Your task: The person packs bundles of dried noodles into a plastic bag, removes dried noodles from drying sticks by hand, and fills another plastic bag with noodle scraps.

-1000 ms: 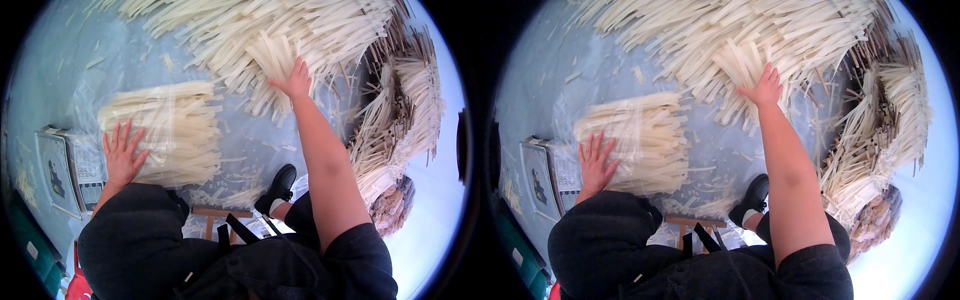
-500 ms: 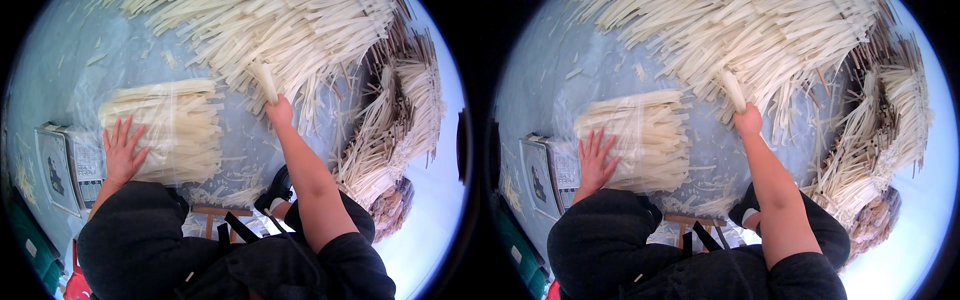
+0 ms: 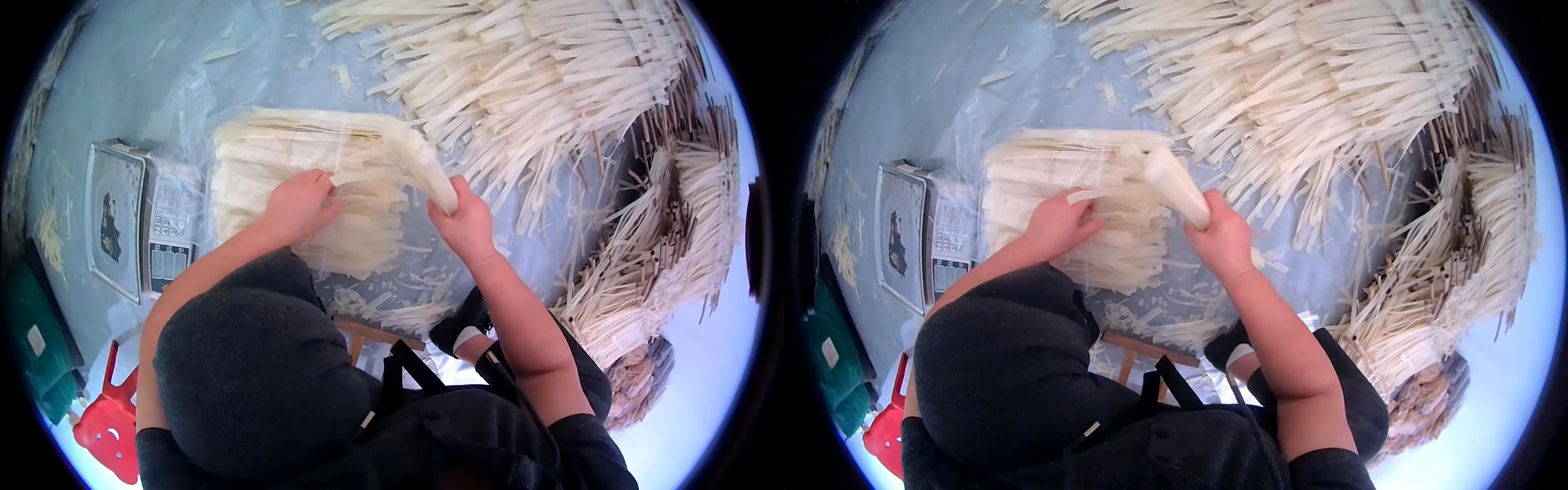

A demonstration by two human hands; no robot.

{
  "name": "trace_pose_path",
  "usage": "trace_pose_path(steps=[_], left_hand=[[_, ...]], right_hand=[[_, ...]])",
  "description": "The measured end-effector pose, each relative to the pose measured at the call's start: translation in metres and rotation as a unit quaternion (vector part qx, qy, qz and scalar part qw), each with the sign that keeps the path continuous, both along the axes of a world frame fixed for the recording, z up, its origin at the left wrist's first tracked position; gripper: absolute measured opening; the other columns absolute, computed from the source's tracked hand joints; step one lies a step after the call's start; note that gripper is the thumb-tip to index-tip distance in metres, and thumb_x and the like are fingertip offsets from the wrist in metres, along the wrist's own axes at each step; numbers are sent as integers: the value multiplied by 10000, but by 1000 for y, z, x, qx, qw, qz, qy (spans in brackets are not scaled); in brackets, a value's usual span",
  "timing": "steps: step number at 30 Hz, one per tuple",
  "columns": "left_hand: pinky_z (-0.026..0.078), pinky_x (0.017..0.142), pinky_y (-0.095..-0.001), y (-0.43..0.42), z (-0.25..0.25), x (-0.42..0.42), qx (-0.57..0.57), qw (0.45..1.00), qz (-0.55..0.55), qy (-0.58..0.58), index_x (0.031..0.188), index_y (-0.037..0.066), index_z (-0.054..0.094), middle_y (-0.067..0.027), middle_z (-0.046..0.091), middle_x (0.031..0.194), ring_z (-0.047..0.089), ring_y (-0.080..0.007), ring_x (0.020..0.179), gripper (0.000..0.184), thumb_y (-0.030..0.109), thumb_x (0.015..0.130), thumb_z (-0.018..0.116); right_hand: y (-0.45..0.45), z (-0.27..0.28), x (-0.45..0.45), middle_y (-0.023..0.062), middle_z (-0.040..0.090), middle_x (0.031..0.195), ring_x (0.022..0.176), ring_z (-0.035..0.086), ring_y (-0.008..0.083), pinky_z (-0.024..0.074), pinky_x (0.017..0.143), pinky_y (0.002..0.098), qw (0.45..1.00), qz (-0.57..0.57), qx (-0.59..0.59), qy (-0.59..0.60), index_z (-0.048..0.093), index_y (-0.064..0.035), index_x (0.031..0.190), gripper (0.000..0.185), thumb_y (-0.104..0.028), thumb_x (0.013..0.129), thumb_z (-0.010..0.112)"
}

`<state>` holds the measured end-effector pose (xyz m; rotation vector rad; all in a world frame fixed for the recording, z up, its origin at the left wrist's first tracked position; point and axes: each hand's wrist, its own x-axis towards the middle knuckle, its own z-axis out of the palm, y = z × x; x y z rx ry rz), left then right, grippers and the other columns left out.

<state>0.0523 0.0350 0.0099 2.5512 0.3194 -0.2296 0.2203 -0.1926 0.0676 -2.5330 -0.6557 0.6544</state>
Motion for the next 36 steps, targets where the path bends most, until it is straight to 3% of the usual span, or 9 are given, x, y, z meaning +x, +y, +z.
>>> trace_pose_path(steps=[2, 6, 8, 11, 17, 24, 26, 32, 36], left_hand=[[507, 679, -338, 6, 1, -3, -171, 983, 46, 39, 951, 48, 602, -84, 595, 856, 603, -225, 730, 291, 277, 822, 729], [501, 669, -276, 20, 18, -17, -292, 940, 127, 119, 1033, 52, 620, -16, 595, 814, 599, -131, 711, 236, 199, 867, 703], [493, 674, -247, 28, 21, -25, -548, 790, 266, 67, 1120, 57, 619, 37, 576, 811, 577, -76, 727, 239, 135, 902, 677], [482, 679, -218, 33, 37, -31, -583, 725, 365, 34, 1154, 48, 622, 44, 579, 877, 566, -48, 787, 253, 56, 903, 650], [488, 679, -237, 20, 45, -38, -535, 807, 240, -69, 1184, 46, 594, 28, 574, 878, 556, -58, 741, 256, 87, 936, 638], [480, 716, -228, 18, 52, -31, -576, 745, 327, -74, 1172, 35, 619, 32, 561, 900, 522, -50, 825, 274, 50, 901, 660], [483, 729, -242, 15, 50, -33, -504, 820, 257, -87, 1164, 34, 626, 28, 562, 905, 535, -62, 840, 268, 54, 899, 661], [500, 729, -263, 21, 72, -25, -353, 918, 137, -120, 1137, 65, 646, -34, 598, 909, 580, -124, 845, 243, 58, 894, 650], [510, 723, -265, 19, 69, -23, -360, 913, 137, -137, 1129, 75, 653, -50, 613, 934, 595, -152, 839, 233, 62, 896, 643]], right_hand=[[5, -2, -3, 185, 666, 824, 814, 641, 407, 511, 709, 428, 1000, 16, 4, 13, 571, -92, 985, 272, -238, 803, 712], [14, -9, -5, 187, 665, 824, 809, 644, 403, 505, 696, 448, 997, 72, -22, 4, 563, -90, 999, 270, -205, 792, 694], [14, -13, -4, 182, 663, 825, 802, 643, 401, 502, 688, 459, 995, 96, -28, -11, 551, -81, 994, 266, -185, 789, 684], [7, -28, -1, 168, 653, 833, 789, 642, 392, 499, 674, 478, 973, 177, -120, -90, 518, -74, 991, 270, -157, 782, 667], [28, -12, -2, 133, 634, 832, 759, 652, 339, 514, 665, 452, 947, 221, -196, -125, 499, -72, 1017, 324, -159, 765, 684], [47, 10, -45, 129, 619, 843, 744, 654, 318, 510, 635, 422, 912, 316, -215, -147, 493, -64, 1024, 314, -111, 760, 657], [54, 16, -46, 124, 614, 841, 737, 653, 326, 510, 627, 426, 910, 323, -229, -127, 493, -67, 1042, 401, -157, 726, 722], [101, 22, -44, 113, 607, 829, 727, 642, 277, 506, 639, 391, 910, 352, -104, -192, 516, -66, 979, 277, -82, 740, 655], [118, -26, -66, 129, 608, 944, 907, 621, 305, 471, 829, 450, 914, 399, 60, -51, 554, -56, 1061, 380, -156, 727, 705]])
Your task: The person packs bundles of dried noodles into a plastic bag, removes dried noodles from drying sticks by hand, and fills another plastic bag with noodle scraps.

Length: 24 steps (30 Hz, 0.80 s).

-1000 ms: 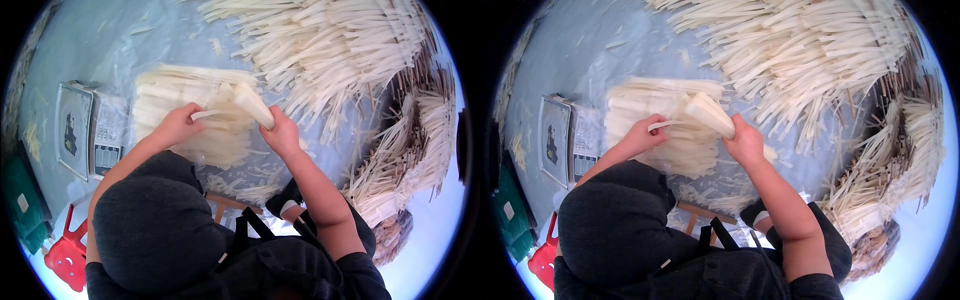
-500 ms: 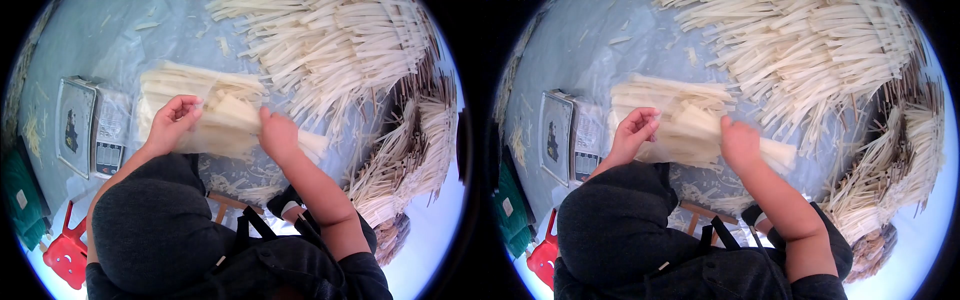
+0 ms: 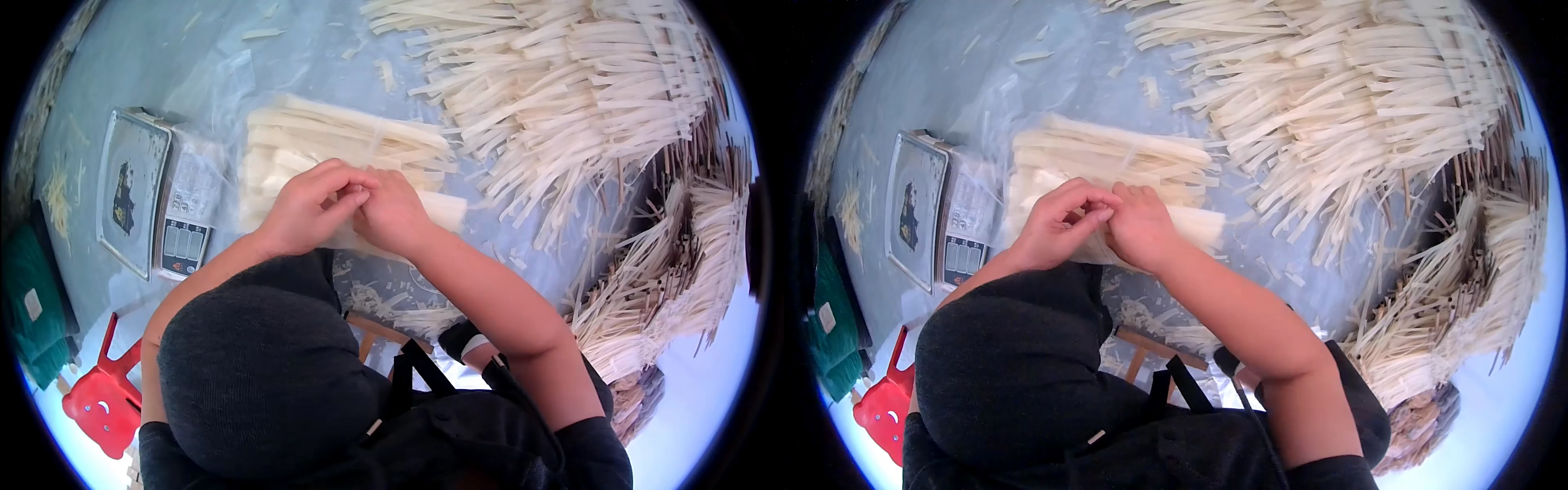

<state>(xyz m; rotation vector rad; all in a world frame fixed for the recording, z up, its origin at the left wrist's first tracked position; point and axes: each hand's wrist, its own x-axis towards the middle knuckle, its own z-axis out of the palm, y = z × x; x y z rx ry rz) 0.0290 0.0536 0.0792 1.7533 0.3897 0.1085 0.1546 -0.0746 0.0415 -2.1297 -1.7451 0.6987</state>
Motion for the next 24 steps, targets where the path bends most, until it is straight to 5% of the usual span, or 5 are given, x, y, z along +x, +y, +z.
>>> trace_pose_path(steps=[9, 11, 15, 17, 24], left_hand=[[514, 845, -323, 33, -9, -11, 104, 986, 120, 57, 1169, 84, 648, -103, 655, 1113, 634, -218, 1017, 261, 151, 916, 644], [448, 960, -315, 68, -34, -18, 319, 933, 164, -6, 1224, 87, 632, -88, 634, 1217, 592, -200, 1113, 300, 200, 946, 633], [372, 1057, -327, 111, -79, -34, 323, 915, 235, 55, 1334, 92, 559, -123, 569, 1334, 513, -217, 1248, 409, 285, 975, 591], [344, 1088, -332, 109, -84, -34, -63, 930, 251, 262, 1439, 93, 450, -152, 487, 1427, 459, -222, 1313, 532, 341, 984, 573], [302, 1127, -366, 118, -86, -54, -43, 954, 253, 155, 1520, 75, 293, -206, 429, 1473, 397, -272, 1379, 799, 442, 910, 657]], right_hand=[[-44, 17, 55, 113, 558, 1354, 1216, 547, 307, 287, 1148, 463, 994, 4, 109, 14, 566, -77, 1292, 511, -274, 839, 700], [-72, -1, 75, 153, 542, 1374, 1261, 519, 310, 297, 1131, 425, 961, -226, 146, 70, 519, -43, 1350, 564, -351, 900, 660], [-88, -40, 72, 197, 526, 1379, 1304, 477, 311, 317, 1106, 387, 791, -548, 106, 252, 435, -24, 1430, 650, -427, 945, 596], [-75, -74, 46, 229, 478, 1415, 1327, 439, 309, 325, 1102, 371, 769, -550, -23, 325, 327, -32, 1495, 733, -483, 963, 550], [-62, -47, 57, 221, 389, 1492, 1341, 425, 294, 327, 1105, 356, 747, -529, 41, 401, 266, -22, 1513, 791, -507, 956, 549]])
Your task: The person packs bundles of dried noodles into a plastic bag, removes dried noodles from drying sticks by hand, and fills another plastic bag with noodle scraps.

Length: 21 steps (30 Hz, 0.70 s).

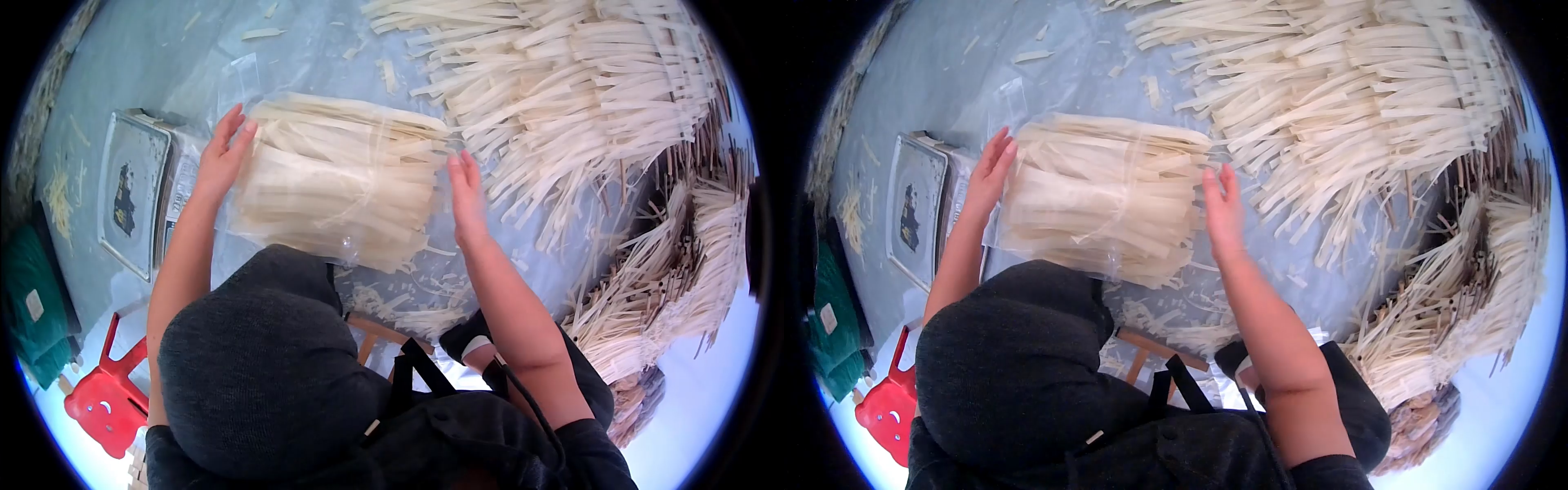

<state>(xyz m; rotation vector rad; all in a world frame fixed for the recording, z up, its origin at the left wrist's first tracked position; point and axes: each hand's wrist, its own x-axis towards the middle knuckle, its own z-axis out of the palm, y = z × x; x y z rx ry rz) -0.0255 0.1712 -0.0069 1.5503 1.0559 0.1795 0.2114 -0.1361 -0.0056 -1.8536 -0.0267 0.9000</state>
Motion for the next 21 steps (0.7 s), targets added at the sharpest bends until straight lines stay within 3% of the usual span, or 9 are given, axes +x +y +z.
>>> trace_pose_path(steps=[2, 5, 8, 11, 15, 17, 18, 20, 21], left_hand=[[311, 1124, -363, -12, 6, -1, 126, 988, -41, 83, 1535, 69, 231, -197, 423, 1475, 396, -273, 1376, 822, 396, 915, 660], [316, 1121, -357, -32, -23, 3, 131, 988, -59, 50, 1533, 57, 224, -190, 410, 1479, 395, -272, 1371, 803, 317, 918, 670], [315, 1121, -354, -23, -20, 4, 66, 996, -66, 3, 1534, 48, 205, -186, 392, 1492, 390, -270, 1371, 822, 268, 905, 686], [312, 1122, -353, -14, -40, 1, 83, 992, -83, -34, 1533, 40, 202, -181, 390, 1494, 393, -266, 1365, 831, 236, 895, 697], [316, 1119, -352, -15, -40, 4, 119, 988, -95, -39, 1524, 32, 231, -192, 398, 1488, 396, -266, 1364, 810, 244, 895, 694], [314, 1121, -357, -18, -28, 7, 170, 979, -109, 9, 1498, 25, 302, -208, 425, 1465, 408, -288, 1360, 756, 276, 899, 688], [314, 1121, -357, -18, -23, 8, 174, 979, -109, -1, 1498, 25, 302, -208, 425, 1465, 408, -288, 1360, 756, 276, 899, 688], [319, 1117, -367, -21, -13, 4, 344, 923, -117, 126, 1465, 30, 374, -200, 459, 1439, 423, -317, 1347, 676, 302, 917, 664], [319, 1117, -367, -24, -6, 4, 345, 924, -114, 121, 1465, 30, 374, -200, 459, 1439, 423, -317, 1347, 676, 302, 917, 664]], right_hand=[[-15, -20, 13, 213, 385, 1498, 1341, 429, 276, 332, 1103, 343, 996, -30, -55, -57, 279, -18, 1506, 775, -506, 961, 538], [-1, -23, -22, 228, 430, 1463, 1339, 440, 303, 336, 1105, 361, 999, 30, -22, -17, 294, -15, 1495, 774, -524, 956, 518], [4, -41, -37, 252, 462, 1428, 1344, 429, 359, 325, 1112, 389, 991, 98, -80, -32, 305, -12, 1488, 808, -565, 935, 508], [2, -30, -26, 252, 490, 1401, 1329, 448, 368, 341, 1102, 395, 991, 94, -78, 51, 319, -11, 1482, 834, -588, 916, 522], [-16, -3, 0, 249, 524, 1368, 1300, 480, 376, 359, 1090, 391, 990, 94, -90, 48, 307, -10, 1487, 856, -583, 898, 549], [-37, -21, 11, 216, 594, 1294, 1219, 557, 364, 417, 1041, 384, 963, 179, -109, -171, 384, -39, 1453, 797, -554, 879, 584], [-45, -9, 23, 216, 594, 1294, 1219, 557, 364, 417, 1041, 384, 962, 176, -108, -181, 384, -39, 1453, 797, -554, 879, 584], [-74, 20, 55, 179, 638, 1240, 1147, 605, 346, 461, 991, 382, 930, 313, -152, -117, 514, -71, 1363, 671, -513, 867, 610], [-89, 32, 69, 173, 649, 1217, 1121, 617, 340, 474, 971, 385, 908, 362, -172, -122, 560, -78, 1314, 618, -499, 865, 613]])
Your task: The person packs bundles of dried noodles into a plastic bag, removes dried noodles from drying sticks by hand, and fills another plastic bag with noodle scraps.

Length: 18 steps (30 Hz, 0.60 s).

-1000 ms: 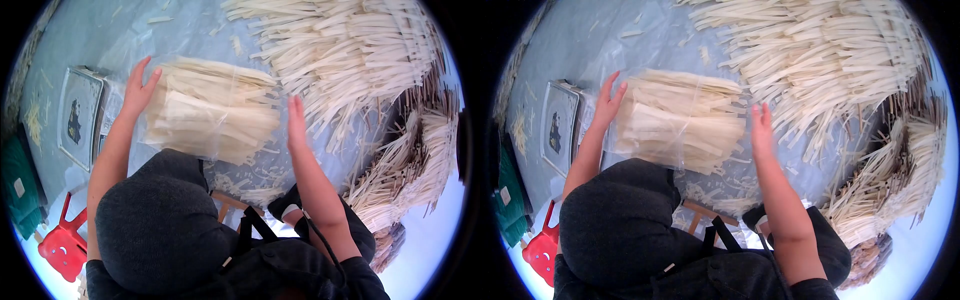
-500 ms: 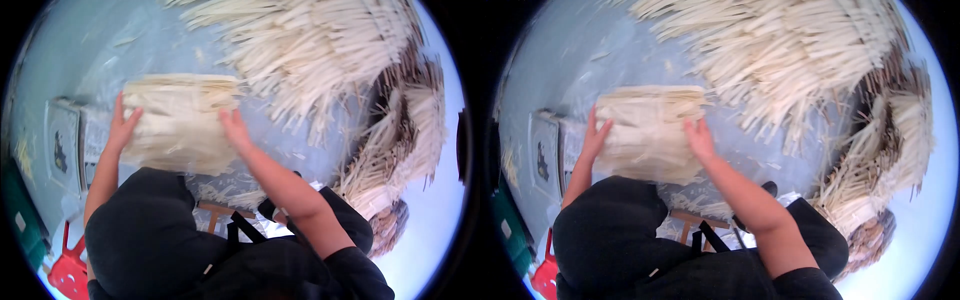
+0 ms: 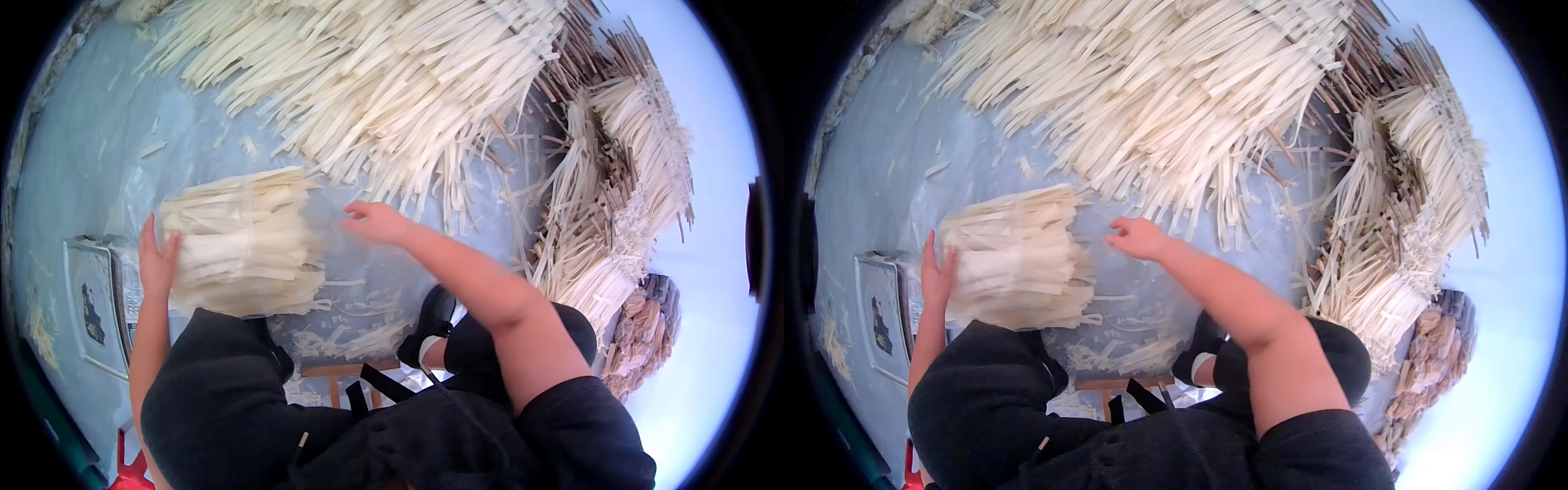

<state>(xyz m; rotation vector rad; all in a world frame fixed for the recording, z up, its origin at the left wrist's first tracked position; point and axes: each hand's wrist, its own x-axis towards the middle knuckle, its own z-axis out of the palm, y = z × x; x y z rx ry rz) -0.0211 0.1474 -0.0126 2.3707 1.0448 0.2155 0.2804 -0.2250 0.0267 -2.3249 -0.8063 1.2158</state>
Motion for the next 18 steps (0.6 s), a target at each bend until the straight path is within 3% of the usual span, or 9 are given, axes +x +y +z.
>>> trace_pose_path(steps=[3, 6, 8, 9, 11, 14, 18], left_hand=[[323, 1115, -382, -12, 33, -5, 60, 994, -25, -82, 1442, 40, 413, -176, 481, 1422, 432, -332, 1335, 598, 289, 943, 630], [364, 1075, -373, -31, 77, -2, 26, 993, -14, -118, 1414, 36, 452, -156, 477, 1427, 445, -297, 1328, 522, 256, 964, 601], [416, 1006, -340, -46, 104, 1, -49, 994, 6, -99, 1359, 14, 512, -142, 550, 1357, 518, -231, 1251, 457, 245, 973, 589], [416, 1006, -340, -49, 114, 4, -47, 993, -14, -107, 1359, 14, 512, -142, 550, 1357, 518, -231, 1251, 457, 245, 973, 589], [452, 934, -301, -51, 136, 23, -261, 958, -90, -71, 1304, -1, 568, -113, 633, 1243, 588, -170, 1132, 412, 248, 976, 583], [468, 917, -291, -96, 210, 80, -221, 952, -210, -27, 1244, -12, 620, -90, 685, 1133, 623, -151, 1034, 368, 241, 981, 576], [464, 932, -288, -179, 289, 158, -183, 921, -345, 12, 1240, 10, 631, -75, 671, 1165, 623, -153, 1046, 357, 255, 989, 565]], right_hand=[[-46, 39, 40, 170, 673, 1162, 1075, 636, 341, 490, 943, 399, 986, 143, -76, -31, 614, -81, 1258, 549, -457, 857, 618], [-85, 82, 73, 176, 678, 1142, 1075, 631, 354, 489, 939, 418, 970, 187, -116, -105, 616, -78, 1255, 533, -424, 850, 615], [-111, 115, 89, 187, 670, 1152, 1088, 621, 362, 485, 939, 435, 942, 228, -174, -175, 615, -93, 1257, 516, -402, 845, 612], [-121, 135, 93, 189, 667, 1156, 1093, 618, 360, 483, 941, 437, 940, 218, -179, -191, 614, -104, 1260, 505, -394, 846, 608], [-146, 170, 91, 181, 671, 1150, 1083, 622, 358, 483, 937, 444, 949, 171, -148, -221, 612, -125, 1264, 491, -382, 847, 606], [-190, 217, 69, 148, 692, 1129, 1052, 641, 343, 492, 929, 435, 971, 65, -39, -227, 617, -134, 1261, 492, -394, 844, 616], [-276, 236, 17, 118, 702, 1119, 1018, 660, 289, 501, 915, 388, 974, -98, 96, -180, 636, -133, 1244, 511, -436, 833, 649]])
